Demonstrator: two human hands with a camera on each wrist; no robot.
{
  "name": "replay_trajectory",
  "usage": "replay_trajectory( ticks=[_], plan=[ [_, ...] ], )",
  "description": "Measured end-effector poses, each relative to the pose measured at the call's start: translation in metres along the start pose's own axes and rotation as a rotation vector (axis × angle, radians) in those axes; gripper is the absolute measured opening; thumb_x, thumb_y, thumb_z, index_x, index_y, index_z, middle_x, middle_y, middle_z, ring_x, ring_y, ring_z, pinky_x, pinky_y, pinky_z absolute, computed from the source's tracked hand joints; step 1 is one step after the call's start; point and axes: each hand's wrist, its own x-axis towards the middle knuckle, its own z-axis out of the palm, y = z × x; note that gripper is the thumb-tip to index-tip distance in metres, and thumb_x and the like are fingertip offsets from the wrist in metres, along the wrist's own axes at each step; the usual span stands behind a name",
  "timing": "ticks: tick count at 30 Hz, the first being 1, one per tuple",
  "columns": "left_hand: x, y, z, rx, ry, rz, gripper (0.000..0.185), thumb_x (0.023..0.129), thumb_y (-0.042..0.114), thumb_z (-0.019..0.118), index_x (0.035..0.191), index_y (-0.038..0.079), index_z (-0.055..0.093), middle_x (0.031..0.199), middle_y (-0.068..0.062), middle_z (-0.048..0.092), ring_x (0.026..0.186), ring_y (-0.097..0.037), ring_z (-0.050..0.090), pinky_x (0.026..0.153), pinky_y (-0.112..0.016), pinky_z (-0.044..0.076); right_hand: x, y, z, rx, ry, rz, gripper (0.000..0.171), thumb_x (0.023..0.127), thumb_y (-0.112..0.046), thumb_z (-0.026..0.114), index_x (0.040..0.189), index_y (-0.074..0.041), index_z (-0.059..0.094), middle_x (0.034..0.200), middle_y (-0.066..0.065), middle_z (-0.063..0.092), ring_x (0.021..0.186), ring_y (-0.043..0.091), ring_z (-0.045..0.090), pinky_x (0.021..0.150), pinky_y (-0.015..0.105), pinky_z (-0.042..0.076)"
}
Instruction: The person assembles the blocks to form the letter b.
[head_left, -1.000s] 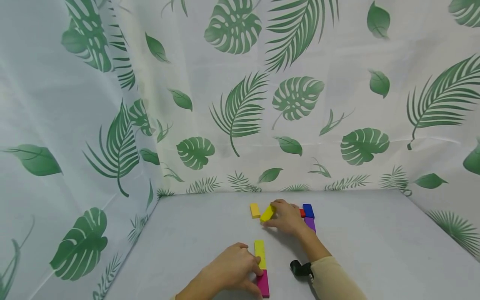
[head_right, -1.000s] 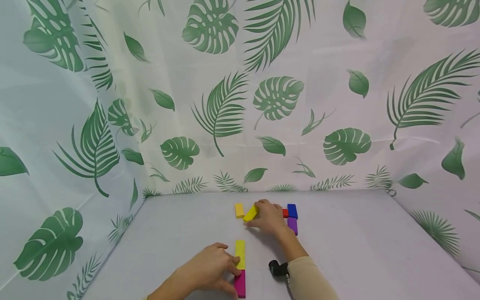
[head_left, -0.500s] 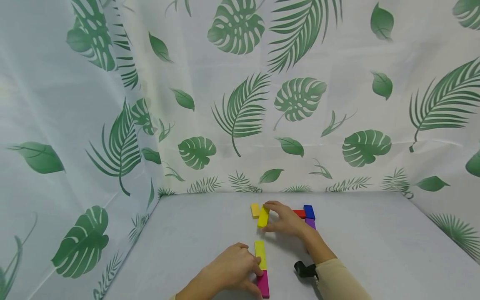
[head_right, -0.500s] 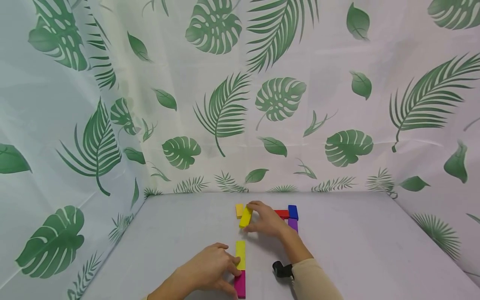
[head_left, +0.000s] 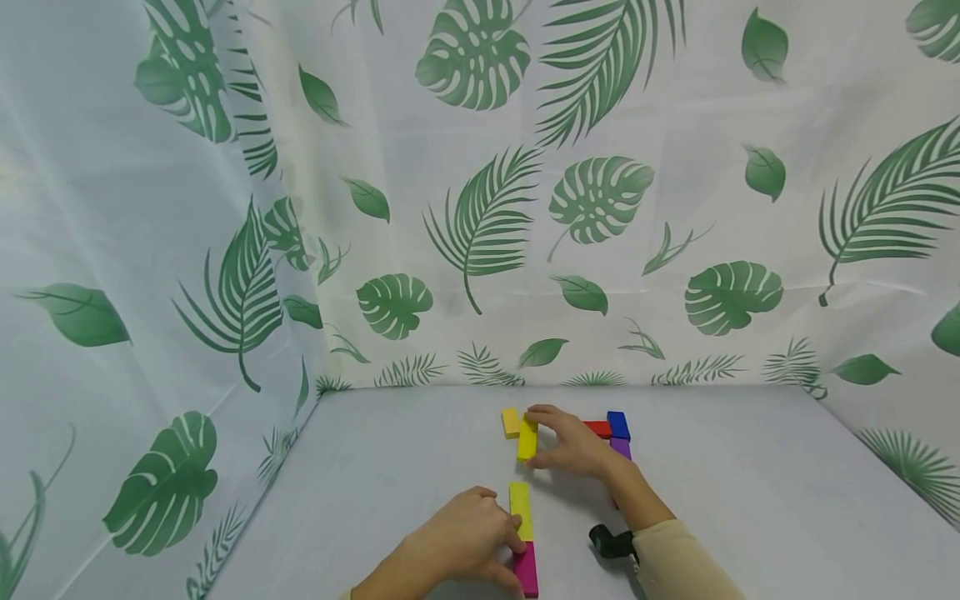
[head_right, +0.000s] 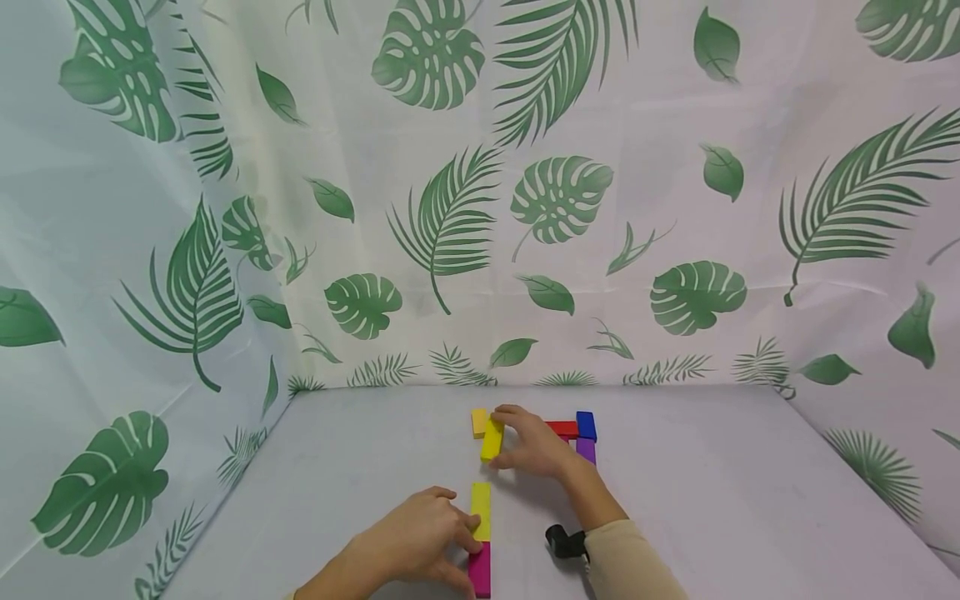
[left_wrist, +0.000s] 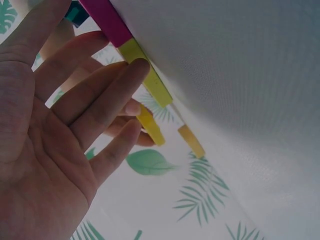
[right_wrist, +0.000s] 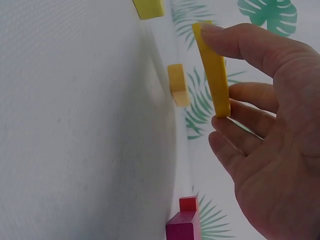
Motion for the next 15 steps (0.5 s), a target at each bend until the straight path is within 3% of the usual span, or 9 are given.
replay_trajectory(
  ticks=[15],
  plan=[
    [0.0010, -0.0004, 0.0004, -0.018, 0.000, -0.006, 0.045, 0.078, 0.069, 0.080, 0.111, 0.039, 0.082, 0.079, 0.023, 0.058, 0.063, 0.009, 0.046, 0.104, -0.034, 0.052, -0.0006, -0.0073, 0.0015, -0.010, -0.037, -0.018, 0.079, 0.083, -0.035, 0.088, 0.150, -0.011, 0.056, 0.160, 0.011, 0.047, 0.149, 0.037, 0.042, 0.117, 0.065, 0.037]
  ],
)
